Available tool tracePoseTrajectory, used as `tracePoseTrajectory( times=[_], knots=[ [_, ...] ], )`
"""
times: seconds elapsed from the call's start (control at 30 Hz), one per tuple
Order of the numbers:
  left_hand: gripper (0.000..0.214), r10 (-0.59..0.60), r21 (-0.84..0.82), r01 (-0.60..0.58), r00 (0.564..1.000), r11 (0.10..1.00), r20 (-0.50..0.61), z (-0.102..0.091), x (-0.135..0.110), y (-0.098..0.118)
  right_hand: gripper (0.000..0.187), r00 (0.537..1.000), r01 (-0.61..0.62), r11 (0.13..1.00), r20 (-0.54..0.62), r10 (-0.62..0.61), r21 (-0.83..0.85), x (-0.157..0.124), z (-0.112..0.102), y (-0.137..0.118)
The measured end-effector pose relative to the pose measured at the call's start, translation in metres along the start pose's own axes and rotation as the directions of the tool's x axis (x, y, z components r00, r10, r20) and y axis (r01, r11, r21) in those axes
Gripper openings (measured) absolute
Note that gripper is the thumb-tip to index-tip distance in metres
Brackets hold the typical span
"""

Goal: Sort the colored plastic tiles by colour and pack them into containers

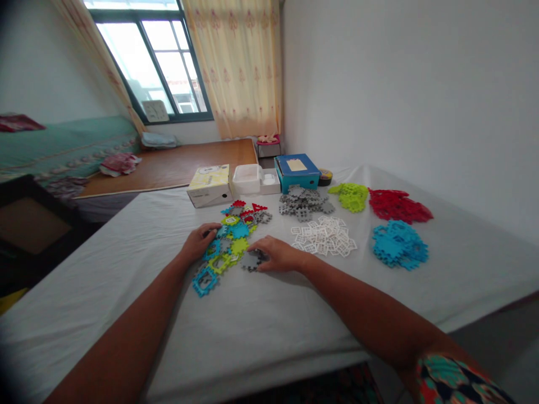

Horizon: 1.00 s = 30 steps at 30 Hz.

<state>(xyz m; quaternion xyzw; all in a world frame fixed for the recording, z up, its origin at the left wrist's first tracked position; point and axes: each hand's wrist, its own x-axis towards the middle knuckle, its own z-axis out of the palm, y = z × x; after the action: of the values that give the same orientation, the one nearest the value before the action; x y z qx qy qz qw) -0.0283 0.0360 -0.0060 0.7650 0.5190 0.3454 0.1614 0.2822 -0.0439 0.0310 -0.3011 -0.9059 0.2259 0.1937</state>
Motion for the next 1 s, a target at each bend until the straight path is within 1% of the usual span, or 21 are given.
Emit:
tracePoseTrajectory(
  times=[0.23, 0.37, 0.47, 0.57, 0.63, 0.7, 0.77, 0.83, 0.87, 0.93, 1.0],
  knots=[
    [0.036, 0.009, -0.001, -0.009, 1.000, 1.000, 0.006, 0.001, 0.001, -0.003, 0.061, 0.992, 0.078, 0.997, -0.099, -0.076, 0.015, 0.001, 0.004, 0.006],
    [0.037, 0.007, 0.010, -0.007, 1.000, 1.000, 0.008, 0.001, 0.000, -0.003, 0.049, 0.981, 0.112, 0.994, -0.159, -0.111, -0.003, 0.002, 0.003, 0.013],
    [0.037, 0.008, 0.013, -0.008, 1.000, 1.000, 0.010, 0.001, 0.000, -0.003, 0.040, 0.977, 0.067, 0.997, -0.200, -0.075, -0.044, 0.001, -0.001, 0.023],
    [0.036, 0.000, 0.012, 0.000, 1.000, 1.000, 0.003, 0.001, -0.001, -0.002, 0.034, 0.969, -0.042, 0.996, -0.245, 0.021, -0.079, -0.002, -0.009, 0.033],
    [0.036, -0.004, 0.015, 0.004, 1.000, 1.000, 0.000, 0.001, -0.001, -0.002, 0.030, 0.964, -0.118, 0.986, -0.251, 0.086, -0.117, -0.004, -0.018, 0.039],
    [0.036, 0.001, 0.015, -0.001, 1.000, 1.000, 0.000, 0.001, -0.001, -0.002, 0.027, 0.961, -0.180, 0.964, -0.244, 0.130, -0.197, -0.004, -0.033, 0.044],
    [0.036, 0.007, 0.015, -0.007, 1.000, 1.000, -0.001, 0.001, 0.000, -0.002, 0.026, 0.954, -0.234, 0.922, -0.255, 0.157, -0.309, -0.003, -0.054, 0.051],
    [0.035, 0.008, 0.017, -0.008, 1.000, 1.000, -0.006, 0.001, 0.000, -0.002, 0.028, 0.933, -0.307, 0.860, -0.306, 0.188, -0.408, 0.000, -0.077, 0.063],
    [0.035, 0.008, 0.019, -0.008, 1.000, 1.000, -0.008, 0.002, 0.000, -0.002, 0.030, 0.915, -0.354, 0.826, -0.347, 0.208, -0.439, 0.002, -0.088, 0.071],
    [0.034, 0.011, 0.022, -0.010, 1.000, 1.000, -0.009, 0.002, 0.000, -0.002, 0.033, 0.859, -0.462, 0.761, -0.442, 0.257, -0.455, 0.006, -0.108, 0.090],
    [0.033, 0.012, 0.024, -0.012, 1.000, 1.000, -0.008, 0.001, 0.000, 0.000, 0.035, 0.801, -0.553, 0.706, -0.515, 0.305, -0.441, 0.009, -0.122, 0.111]
  ],
)
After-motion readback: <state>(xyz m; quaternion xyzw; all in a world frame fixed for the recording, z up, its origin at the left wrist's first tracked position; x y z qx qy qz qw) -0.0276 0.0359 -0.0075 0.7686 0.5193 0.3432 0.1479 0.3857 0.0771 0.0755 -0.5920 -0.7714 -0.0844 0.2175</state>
